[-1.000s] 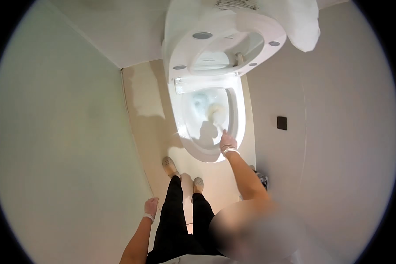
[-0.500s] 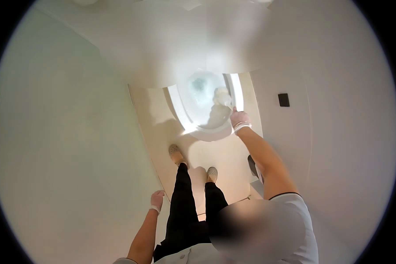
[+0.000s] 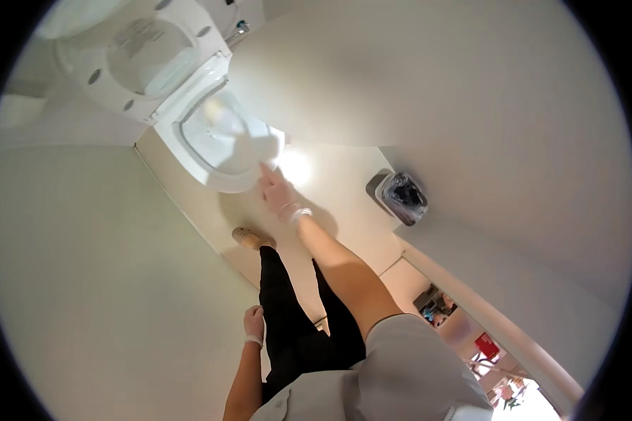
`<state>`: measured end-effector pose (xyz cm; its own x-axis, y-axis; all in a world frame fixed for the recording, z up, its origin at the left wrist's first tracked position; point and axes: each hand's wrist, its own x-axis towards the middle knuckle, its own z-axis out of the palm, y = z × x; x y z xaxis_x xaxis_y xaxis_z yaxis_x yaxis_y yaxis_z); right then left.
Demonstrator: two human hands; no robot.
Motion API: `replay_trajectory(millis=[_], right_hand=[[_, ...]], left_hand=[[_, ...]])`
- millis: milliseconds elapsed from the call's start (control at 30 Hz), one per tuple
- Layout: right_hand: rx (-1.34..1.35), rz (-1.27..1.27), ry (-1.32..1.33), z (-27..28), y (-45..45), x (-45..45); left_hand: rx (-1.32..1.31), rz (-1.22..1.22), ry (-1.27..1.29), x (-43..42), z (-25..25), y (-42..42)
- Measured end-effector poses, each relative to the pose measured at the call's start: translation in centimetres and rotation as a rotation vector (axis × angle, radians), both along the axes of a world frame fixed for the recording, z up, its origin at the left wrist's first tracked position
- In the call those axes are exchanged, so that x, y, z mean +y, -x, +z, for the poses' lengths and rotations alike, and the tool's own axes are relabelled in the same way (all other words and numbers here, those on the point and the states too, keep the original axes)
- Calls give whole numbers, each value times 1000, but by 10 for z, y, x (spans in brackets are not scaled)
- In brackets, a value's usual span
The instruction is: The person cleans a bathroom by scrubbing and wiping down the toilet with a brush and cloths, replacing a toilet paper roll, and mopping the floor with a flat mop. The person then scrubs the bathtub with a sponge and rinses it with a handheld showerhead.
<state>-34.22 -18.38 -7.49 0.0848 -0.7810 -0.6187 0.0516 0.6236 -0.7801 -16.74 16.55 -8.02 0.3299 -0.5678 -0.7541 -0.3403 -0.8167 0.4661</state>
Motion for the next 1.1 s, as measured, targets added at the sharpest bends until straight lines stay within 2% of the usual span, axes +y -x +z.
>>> replay_trajectory(millis=[33, 100, 133, 167, 233, 300, 333, 400, 500, 567, 600, 633, 667, 700, 767, 833, 867, 900, 1000, 1100], right_hand=[[127, -56, 281, -18, 19, 0], [124, -120, 292, -32, 70, -11], [338, -140, 326, -66, 95, -18], [486, -134, 273, -97, 117, -28], [708, -89, 66, -148, 156, -50], [930, 58, -49, -236, 192, -63], [931, 67, -57, -278, 208, -51], [1074, 402, -226, -341, 233, -20], [1042, 403, -172, -361, 236, 125], [929, 482, -301, -310, 240, 194], [938, 411, -143, -304, 244, 239], [1009, 688, -470, -304, 254, 268], [921, 753, -675, -283, 254, 254], [925, 748, -679, -292, 248, 246], [925, 411, -214, -322, 242, 216], [917, 372, -313, -360, 226, 104], [992, 401, -145, -358, 214, 47], [1026, 353, -99, -358, 202, -6], [946, 320, -140, -359, 191, -13], [1024, 438, 79, -366, 230, 172]], left_hand=[[-48, -62, 44, -5, -2, -1], [-107, -142, 38, -3, -6, -4], [-149, -196, 46, -5, -14, -5], [-160, -203, 38, -7, -23, 0], [-257, -381, 84, -19, -30, 3], [-312, -530, 75, -31, -40, 11], [-299, -535, 63, -35, -45, 16], [-275, -574, 67, -43, -52, 22], [-249, -641, 71, -49, -49, 29], [-229, -677, 107, -57, -42, 36], [-217, -713, 104, -60, -42, 35], [-205, -748, 102, -63, -44, 36], [-245, -754, 145, -67, -49, 38], [-240, -757, 148, -71, -52, 39], [-223, -809, 140, -81, -49, 46], [-215, -833, 138, -86, -51, 42], [-210, -860, 140, -85, -52, 40], [-207, -861, 119, -83, -51, 39], [-212, -866, 126, -89, -52, 36], [-196, -870, 161, -94, -50, 33]])
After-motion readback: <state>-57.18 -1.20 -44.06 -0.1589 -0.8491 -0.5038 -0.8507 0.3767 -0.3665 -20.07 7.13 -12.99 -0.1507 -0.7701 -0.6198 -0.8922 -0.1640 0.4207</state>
